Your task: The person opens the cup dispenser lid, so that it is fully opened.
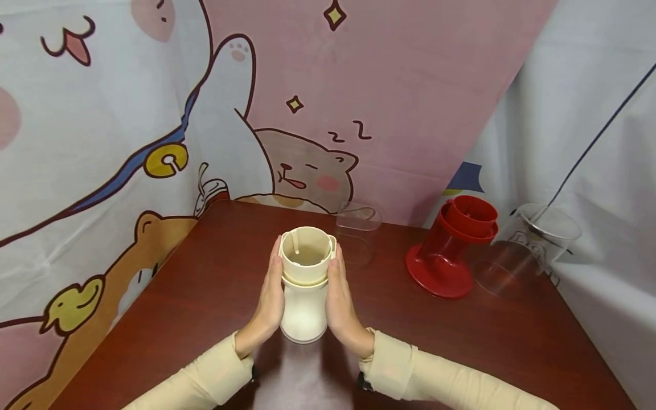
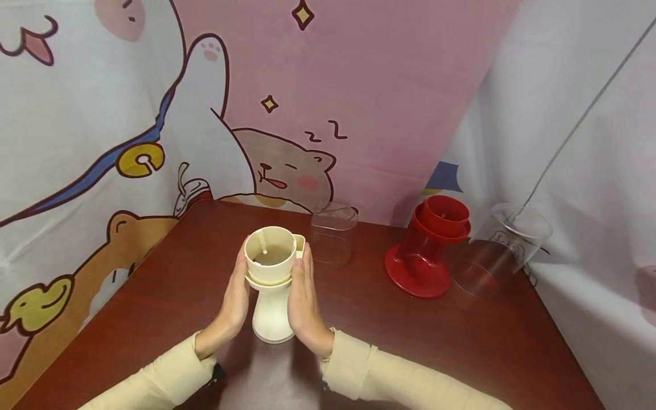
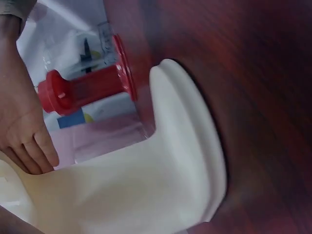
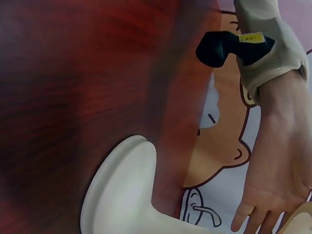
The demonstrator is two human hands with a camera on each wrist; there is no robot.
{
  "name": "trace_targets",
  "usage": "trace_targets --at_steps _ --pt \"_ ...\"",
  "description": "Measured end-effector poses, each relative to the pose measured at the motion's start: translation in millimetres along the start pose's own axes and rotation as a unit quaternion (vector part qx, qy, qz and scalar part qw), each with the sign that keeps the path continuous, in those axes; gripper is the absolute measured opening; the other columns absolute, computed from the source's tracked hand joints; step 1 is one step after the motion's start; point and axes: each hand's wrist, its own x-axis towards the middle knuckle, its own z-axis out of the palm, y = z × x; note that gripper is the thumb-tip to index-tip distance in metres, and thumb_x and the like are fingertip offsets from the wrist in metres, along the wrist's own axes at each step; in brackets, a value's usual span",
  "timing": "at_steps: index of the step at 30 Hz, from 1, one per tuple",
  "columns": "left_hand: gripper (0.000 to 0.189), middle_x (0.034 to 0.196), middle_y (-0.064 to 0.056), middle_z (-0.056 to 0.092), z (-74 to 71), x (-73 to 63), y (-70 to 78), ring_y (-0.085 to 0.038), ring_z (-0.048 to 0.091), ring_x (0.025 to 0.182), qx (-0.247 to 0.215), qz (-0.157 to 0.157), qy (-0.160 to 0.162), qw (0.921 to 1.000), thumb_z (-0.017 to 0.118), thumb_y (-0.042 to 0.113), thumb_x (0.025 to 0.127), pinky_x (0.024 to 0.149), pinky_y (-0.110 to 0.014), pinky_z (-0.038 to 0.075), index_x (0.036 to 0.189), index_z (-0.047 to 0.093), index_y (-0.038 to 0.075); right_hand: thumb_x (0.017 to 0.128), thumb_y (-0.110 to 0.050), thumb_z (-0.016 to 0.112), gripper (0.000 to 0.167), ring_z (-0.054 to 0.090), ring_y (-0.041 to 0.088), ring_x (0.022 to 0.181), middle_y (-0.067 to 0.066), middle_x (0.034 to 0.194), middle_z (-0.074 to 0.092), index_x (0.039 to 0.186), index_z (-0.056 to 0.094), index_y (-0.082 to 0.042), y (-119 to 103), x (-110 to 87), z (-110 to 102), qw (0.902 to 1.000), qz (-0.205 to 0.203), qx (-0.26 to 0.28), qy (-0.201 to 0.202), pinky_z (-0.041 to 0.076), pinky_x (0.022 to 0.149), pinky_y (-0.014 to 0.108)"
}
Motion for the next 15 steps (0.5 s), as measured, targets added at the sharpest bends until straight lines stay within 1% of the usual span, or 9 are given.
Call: trace_targets --at_steps 3,8,12,15 --pt "0.056 0.167 -0.010 0.015 -4.5 7.0 -6.5 -0.023 0.013 0.153 0.011 0.010 0.007 0.9999 0.009 0.031 0.110 0.124 -0.048 0.009 0.160 0.011 0.007 0.111 -0.026 0.016 0.055 0.007 0.029 0.155 0.015 0.167 0.010 0.159 0.007 0.001 5.3 7.1 8.6 0.9999 -0.007 0.004 0.014 0.006 0.125 0.051" --pt "0.059 0.167 -0.014 0.013 -12.0 20.3 -16.6 -0.025 0.010 0.154 0.005 0.021 0.004 0.9998 0.007 0.033 0.109 0.125 -0.047 0.008 0.159 0.011 0.002 0.111 -0.029 0.017 0.057 0.006 0.028 0.155 0.015 0.167 0.009 0.159 0.007 0.000 14.4 18.0 20.0 0.9996 -0.002 0.004 0.029 0.006 0.125 0.051" --pt "0.060 0.166 -0.015 0.015 -18.6 31.0 -21.8 -0.024 0.012 0.153 -0.003 0.029 0.005 0.9996 0.007 0.035 0.109 0.125 -0.047 0.008 0.159 0.012 0.003 0.111 -0.033 0.017 0.059 0.006 0.027 0.155 0.014 0.168 0.008 0.159 0.007 -0.001 21.2 29.1 27.9 0.9994 -0.002 -0.004 0.034 0.007 0.125 0.050" --pt "0.059 0.166 -0.013 0.020 -24.1 39.5 -24.6 -0.022 0.015 0.152 0.001 0.031 0.012 0.9994 0.007 0.035 0.109 0.125 -0.045 0.010 0.159 0.015 0.004 0.110 -0.035 0.018 0.060 0.007 0.025 0.155 0.013 0.167 0.010 0.159 0.009 -0.001 25.8 39.5 34.0 0.9991 -0.007 -0.010 0.039 0.008 0.126 0.048"
